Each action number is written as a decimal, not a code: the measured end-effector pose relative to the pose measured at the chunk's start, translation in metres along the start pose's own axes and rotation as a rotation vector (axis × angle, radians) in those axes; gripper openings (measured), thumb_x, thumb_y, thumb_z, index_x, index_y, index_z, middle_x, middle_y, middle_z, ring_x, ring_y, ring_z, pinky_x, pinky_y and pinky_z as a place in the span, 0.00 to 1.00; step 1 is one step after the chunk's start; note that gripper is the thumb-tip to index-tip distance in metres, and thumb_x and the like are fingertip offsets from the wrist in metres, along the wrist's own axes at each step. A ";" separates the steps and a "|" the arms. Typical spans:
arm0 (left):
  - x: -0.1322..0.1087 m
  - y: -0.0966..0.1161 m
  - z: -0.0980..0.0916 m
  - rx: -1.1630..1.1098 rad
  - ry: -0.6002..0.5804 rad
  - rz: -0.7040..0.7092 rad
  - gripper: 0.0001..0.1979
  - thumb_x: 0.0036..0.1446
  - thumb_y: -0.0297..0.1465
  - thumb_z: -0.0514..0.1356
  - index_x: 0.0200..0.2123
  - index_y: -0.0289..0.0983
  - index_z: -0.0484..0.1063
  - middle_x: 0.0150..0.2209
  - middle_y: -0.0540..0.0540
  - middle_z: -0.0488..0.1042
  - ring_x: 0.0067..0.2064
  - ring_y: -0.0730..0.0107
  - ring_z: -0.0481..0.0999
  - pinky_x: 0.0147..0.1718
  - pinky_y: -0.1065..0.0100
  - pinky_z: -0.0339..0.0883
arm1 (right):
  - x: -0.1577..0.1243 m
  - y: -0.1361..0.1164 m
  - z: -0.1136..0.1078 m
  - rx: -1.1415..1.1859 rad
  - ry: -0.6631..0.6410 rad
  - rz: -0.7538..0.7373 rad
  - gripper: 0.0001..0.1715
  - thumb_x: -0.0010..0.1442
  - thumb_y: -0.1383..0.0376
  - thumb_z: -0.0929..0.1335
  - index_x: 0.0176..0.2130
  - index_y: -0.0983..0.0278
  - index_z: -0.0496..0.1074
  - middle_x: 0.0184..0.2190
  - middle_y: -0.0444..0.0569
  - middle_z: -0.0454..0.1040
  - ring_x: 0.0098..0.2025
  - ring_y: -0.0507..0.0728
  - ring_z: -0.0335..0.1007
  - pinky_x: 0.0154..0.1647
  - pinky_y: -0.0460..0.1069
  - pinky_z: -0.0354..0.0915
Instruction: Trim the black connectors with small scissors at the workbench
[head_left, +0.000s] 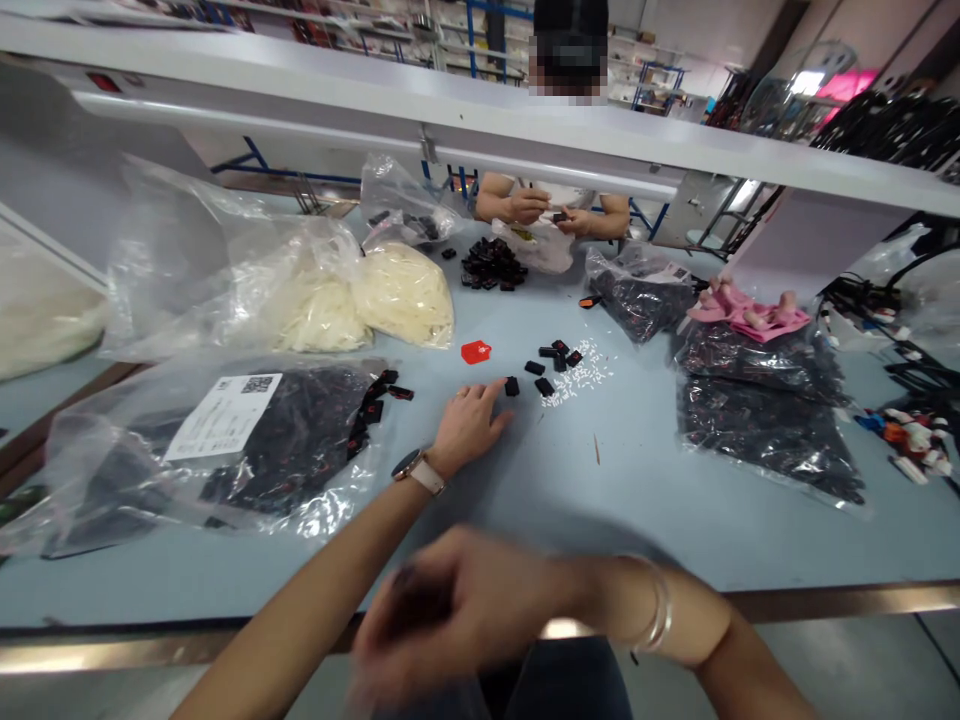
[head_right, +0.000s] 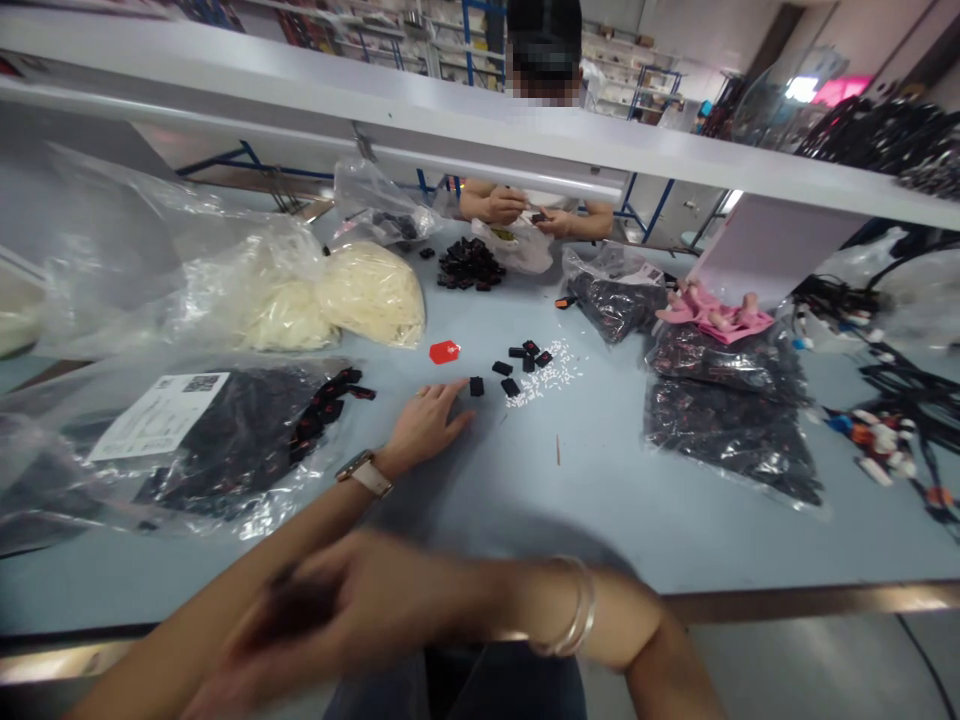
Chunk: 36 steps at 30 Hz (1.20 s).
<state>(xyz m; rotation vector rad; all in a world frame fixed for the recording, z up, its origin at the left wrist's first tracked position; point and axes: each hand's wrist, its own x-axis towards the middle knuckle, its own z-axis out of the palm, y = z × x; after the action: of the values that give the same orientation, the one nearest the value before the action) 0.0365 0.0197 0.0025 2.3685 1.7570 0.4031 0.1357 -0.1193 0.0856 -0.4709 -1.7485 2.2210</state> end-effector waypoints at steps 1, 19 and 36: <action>0.005 0.001 -0.002 -0.011 -0.006 -0.008 0.27 0.63 0.37 0.54 0.62 0.34 0.58 0.50 0.35 0.71 0.49 0.49 0.71 0.47 0.54 0.65 | 0.000 -0.006 -0.026 -0.060 0.219 -0.012 0.16 0.50 0.49 0.71 0.30 0.58 0.72 0.29 0.38 0.75 0.31 0.50 0.70 0.32 0.44 0.65; -0.001 -0.005 -0.001 -0.689 -0.018 -0.228 0.14 0.51 0.43 0.61 0.32 0.39 0.66 0.27 0.52 0.72 0.24 0.70 0.72 0.28 0.67 0.67 | -0.056 0.007 -0.217 -1.244 0.960 0.737 0.11 0.60 0.60 0.67 0.39 0.62 0.77 0.32 0.50 0.79 0.36 0.56 0.75 0.34 0.45 0.58; -0.017 0.001 -0.009 -1.265 -0.241 -0.293 0.16 0.45 0.40 0.63 0.34 0.37 0.65 0.36 0.45 0.76 0.34 0.65 0.78 0.33 0.62 0.73 | -0.053 0.015 -0.219 -1.248 1.019 0.581 0.11 0.57 0.65 0.63 0.27 0.65 0.71 0.22 0.46 0.71 0.23 0.50 0.59 0.28 0.45 0.53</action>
<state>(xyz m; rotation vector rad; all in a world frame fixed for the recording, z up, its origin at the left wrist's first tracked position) 0.0302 0.0026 0.0092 1.1815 1.1155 0.8118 0.2752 0.0492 0.0275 -2.0470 -2.1437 0.3972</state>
